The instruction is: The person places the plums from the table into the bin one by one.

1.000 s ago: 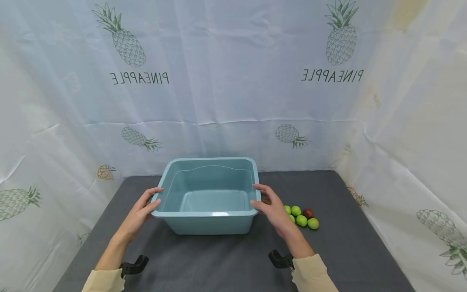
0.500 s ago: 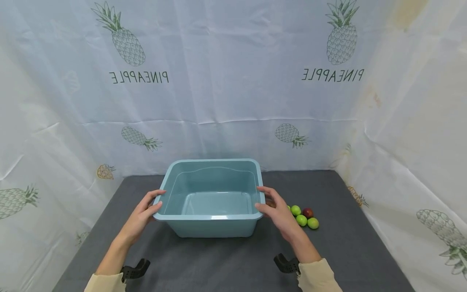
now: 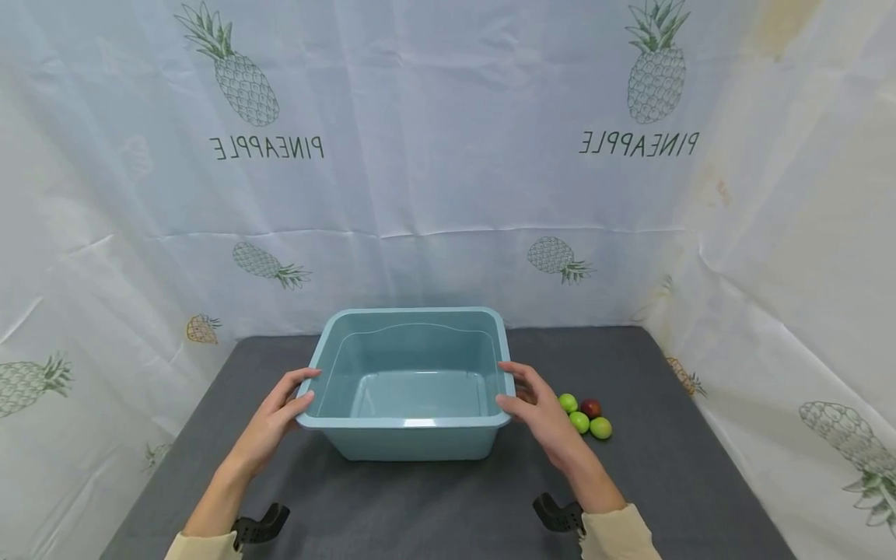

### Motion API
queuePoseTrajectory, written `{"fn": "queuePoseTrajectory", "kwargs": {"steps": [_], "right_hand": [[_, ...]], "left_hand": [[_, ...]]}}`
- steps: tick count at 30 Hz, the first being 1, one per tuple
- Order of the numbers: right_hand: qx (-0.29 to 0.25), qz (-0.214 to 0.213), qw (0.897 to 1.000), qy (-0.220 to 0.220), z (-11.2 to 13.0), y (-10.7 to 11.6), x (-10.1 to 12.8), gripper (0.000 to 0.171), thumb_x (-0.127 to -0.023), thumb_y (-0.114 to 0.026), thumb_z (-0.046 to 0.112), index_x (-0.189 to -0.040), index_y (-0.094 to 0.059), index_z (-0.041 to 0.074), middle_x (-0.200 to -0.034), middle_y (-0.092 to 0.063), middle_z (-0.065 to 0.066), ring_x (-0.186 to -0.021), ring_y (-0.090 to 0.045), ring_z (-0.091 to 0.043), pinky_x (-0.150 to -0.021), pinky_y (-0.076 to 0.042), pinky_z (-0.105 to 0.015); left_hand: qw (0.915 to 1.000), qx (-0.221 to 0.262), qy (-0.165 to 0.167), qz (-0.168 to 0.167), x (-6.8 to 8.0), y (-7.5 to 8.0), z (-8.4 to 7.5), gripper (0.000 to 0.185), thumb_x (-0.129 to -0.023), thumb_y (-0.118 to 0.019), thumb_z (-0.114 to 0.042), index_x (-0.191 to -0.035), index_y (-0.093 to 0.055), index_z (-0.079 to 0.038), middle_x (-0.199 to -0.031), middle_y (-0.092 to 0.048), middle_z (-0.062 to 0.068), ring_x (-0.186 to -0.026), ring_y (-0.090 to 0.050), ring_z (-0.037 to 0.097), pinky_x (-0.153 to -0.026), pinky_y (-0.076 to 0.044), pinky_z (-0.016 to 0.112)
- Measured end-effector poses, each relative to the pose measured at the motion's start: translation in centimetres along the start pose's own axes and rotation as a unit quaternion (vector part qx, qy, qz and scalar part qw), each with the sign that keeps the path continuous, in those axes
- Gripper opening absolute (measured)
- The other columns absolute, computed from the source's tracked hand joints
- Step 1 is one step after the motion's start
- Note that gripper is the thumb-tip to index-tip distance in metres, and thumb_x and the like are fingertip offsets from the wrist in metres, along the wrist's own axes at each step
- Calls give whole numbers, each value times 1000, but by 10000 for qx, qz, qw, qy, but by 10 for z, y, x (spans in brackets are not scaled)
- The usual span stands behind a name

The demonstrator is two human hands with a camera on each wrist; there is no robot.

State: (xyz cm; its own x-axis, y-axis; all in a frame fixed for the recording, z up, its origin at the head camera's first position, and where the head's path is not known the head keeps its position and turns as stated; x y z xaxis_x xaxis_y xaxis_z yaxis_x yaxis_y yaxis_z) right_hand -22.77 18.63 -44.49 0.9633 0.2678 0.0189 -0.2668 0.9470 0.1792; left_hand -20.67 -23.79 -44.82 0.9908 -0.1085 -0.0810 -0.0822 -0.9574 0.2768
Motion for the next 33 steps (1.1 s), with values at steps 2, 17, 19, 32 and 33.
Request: {"fn": "queuePoseTrajectory", "kwargs": {"steps": [2,17,19,32,33], "right_hand": [[41,-7,10000,5,0,1,1,58,-102,-63,25,-153,-39,14,-153,-40,-20,-133,-46,-40,-100,-44,-56],[44,36,10000,-60,1,6,11,58,-102,-62,23,-154,-38,13,-156,-36,-21,-136,-44,-42,-102,-42,-62],[39,43,10000,-54,0,6,12,59,-102,-63,23,-154,-38,13,-156,-36,-21,-136,-44,-43,-102,-43,-61],[-53,201,9997,-91,-4,10,18,57,-102,-62,22,-154,-38,14,-156,-36,-18,-135,-45,-41,-101,-43,-57],[-54,202,9997,-88,-4,10,19,57,-102,-62,22,-154,-38,13,-156,-36,-18,-135,-45,-41,-101,-43,-57]], "left_hand": [[10000,-25,9,19,1,-1,1,44,-108,-52,-26,-147,-43,-10,-156,-32,18,-122,-53,42,-89,-50,40],[9999,-109,94,77,8,-4,0,42,-107,-54,-24,-146,-45,-12,-155,-34,18,-118,-55,40,-87,-48,43],[9998,-95,100,134,9,-4,0,42,-107,-54,-25,-146,-45,-12,-155,-35,19,-118,-55,41,-87,-49,42],[9994,-79,265,231,15,-5,-3,42,-107,-55,-27,-146,-45,-16,-141,-49,20,-111,-58,39,-89,-48,43],[9994,-94,260,231,15,-5,-3,42,-107,-55,-27,-146,-45,-16,-142,-48,20,-111,-58,37,-89,-48,44]]}}
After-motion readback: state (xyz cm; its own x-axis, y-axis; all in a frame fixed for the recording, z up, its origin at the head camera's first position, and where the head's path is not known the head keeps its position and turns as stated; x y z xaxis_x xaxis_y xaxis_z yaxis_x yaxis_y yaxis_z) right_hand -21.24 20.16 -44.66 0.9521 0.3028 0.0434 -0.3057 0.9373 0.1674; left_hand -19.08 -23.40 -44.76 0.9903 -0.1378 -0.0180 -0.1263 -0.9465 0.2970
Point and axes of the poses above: each hand's wrist, its own x-axis away from the middle knuckle, its own y-axis out of the back of the hand, z = x × y, the point moved 2 cm from there along -x, towards the middle knuckle
